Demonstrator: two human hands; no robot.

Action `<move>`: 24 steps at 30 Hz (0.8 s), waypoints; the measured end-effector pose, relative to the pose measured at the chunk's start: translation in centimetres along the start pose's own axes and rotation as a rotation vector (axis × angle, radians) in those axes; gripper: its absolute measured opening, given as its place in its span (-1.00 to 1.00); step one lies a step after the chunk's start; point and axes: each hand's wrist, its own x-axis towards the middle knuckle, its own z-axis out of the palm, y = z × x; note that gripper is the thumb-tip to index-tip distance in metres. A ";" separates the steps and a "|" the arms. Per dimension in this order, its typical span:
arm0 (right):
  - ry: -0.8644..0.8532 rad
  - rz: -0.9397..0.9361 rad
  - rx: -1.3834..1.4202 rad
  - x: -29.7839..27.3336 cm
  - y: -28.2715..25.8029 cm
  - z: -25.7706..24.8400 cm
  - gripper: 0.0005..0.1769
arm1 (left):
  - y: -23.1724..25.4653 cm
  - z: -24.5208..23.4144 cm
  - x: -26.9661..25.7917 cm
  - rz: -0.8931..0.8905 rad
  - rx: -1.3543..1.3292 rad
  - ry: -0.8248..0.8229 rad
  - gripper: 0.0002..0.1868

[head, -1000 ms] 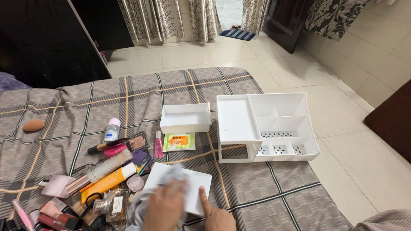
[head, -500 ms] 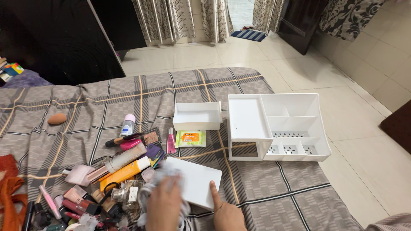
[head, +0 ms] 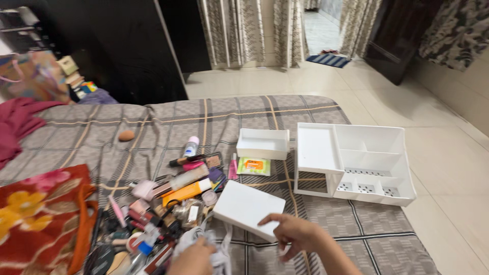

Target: The person wipes the inside and outside of a white plastic cosmetic organizer tray with a grey cloth. They clean the main tray and a smaller drawer section, turning the pieces over to wipe all surfaces.

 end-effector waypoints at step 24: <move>0.042 -0.212 -0.473 -2.1 -12.2 14.2 -0.42 | -15.9 -4.9 -4.8 -0.099 -0.854 1.130 -0.06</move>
